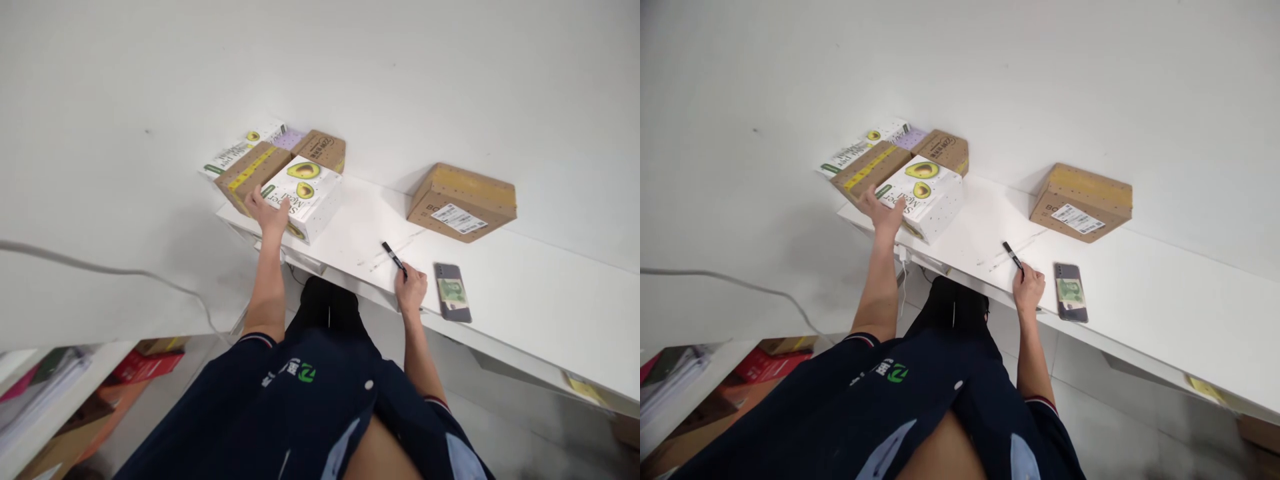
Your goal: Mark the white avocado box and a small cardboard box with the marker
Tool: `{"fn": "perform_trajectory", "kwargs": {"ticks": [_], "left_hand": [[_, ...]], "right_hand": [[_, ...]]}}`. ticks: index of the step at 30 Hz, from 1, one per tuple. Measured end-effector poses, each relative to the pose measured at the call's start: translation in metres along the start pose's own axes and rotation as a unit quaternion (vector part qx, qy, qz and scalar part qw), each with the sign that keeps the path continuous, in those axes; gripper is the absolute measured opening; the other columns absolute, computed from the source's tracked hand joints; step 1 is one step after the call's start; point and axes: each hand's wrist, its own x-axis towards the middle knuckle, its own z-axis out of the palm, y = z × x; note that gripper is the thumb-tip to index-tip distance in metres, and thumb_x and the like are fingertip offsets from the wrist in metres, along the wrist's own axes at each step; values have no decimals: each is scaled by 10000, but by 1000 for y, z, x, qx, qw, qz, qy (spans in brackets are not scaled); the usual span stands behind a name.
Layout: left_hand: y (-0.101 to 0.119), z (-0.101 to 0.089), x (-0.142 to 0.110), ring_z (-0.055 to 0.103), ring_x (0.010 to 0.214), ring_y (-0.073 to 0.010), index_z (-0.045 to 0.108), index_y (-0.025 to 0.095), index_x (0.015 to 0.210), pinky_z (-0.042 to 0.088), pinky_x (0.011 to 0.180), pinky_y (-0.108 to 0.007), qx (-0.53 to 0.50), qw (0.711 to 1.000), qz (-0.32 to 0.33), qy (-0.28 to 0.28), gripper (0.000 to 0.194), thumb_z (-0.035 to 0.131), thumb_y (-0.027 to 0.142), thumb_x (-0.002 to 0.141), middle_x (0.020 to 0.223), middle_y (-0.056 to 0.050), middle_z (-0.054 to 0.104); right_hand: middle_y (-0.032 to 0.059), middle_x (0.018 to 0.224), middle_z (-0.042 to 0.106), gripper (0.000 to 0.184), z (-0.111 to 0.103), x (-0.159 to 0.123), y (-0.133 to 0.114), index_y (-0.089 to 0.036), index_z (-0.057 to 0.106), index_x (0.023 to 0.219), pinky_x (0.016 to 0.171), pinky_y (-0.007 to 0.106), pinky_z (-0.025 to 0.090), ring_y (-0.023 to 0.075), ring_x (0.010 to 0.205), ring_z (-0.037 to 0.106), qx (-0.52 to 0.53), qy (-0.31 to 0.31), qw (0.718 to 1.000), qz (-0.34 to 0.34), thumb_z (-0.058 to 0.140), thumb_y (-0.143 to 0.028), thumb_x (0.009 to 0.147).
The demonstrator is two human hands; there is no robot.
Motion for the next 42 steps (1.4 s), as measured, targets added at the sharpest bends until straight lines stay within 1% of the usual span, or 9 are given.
{"fn": "perform_trajectory", "kwargs": {"ticks": [4,10,16,21,24,29,35,38,42], "left_hand": [[5,-4,-13,307,1489,-377,449,227,1397,228,1252,-565,-3,1000,-10,-13,806,795,304,674,1519,-166,400],[16,-11,-44,328,1489,-382,453,236,1435,202,1262,-572,-44,984,44,-167,806,772,406,714,1513,-165,462],[35,28,-65,423,1440,-329,384,238,1494,473,1110,-484,-206,923,35,-323,887,763,451,720,1580,-157,416],[42,46,-68,569,1305,-304,411,229,1473,482,1090,-464,-243,921,-14,-303,864,742,566,750,1464,-168,541],[43,35,-83,590,1276,-310,420,225,1467,481,1084,-467,-226,935,-46,-268,863,665,696,787,1453,-191,538],[47,14,-127,532,1353,-323,398,242,1479,488,1080,-428,-268,920,-59,-279,874,553,790,816,1515,-182,482],[47,12,-139,542,1337,-336,407,219,1492,487,1086,-449,-286,907,-46,-307,888,656,705,792,1543,-171,470],[44,15,-135,516,1376,-333,427,224,1491,456,1123,-466,-285,906,-42,-309,832,622,690,829,1557,-155,472],[42,17,-134,512,1391,-319,453,235,1485,430,1157,-475,-278,906,-47,-316,768,572,685,874,1558,-129,489]], "right_hand": [[151,1042,775,399,-1,1,-1,-149,748,1148,850,423,471,293,920,581,5,-6,1000,15,467,-301,910],[171,1023,760,406,-1,2,-4,-118,744,1134,869,419,461,290,910,569,2,4,999,39,447,-278,909],[169,1104,748,405,-8,3,-13,-143,703,1238,851,426,430,310,998,556,-52,-37,994,88,466,-253,929],[181,1078,727,390,-15,18,-18,-126,686,1244,825,387,427,285,953,549,-99,-118,986,68,465,-167,925],[185,1051,701,363,-16,28,-19,-111,710,1173,808,360,423,261,907,559,-110,-142,981,68,465,-136,905],[161,1047,673,382,-14,41,-22,-127,708,1202,761,333,423,236,863,582,-114,-143,979,95,498,-156,885],[218,1132,642,416,-16,56,-20,-130,700,1246,809,400,444,319,1023,587,-125,-105,975,148,434,-167,929],[246,1213,618,423,-20,59,-17,-123,678,1284,892,480,446,365,1120,560,-109,-43,979,167,452,-206,936],[191,1128,672,483,-15,47,-23,-115,700,1181,920,425,483,280,1054,609,121,41,982,142,372,-420,999]]}}
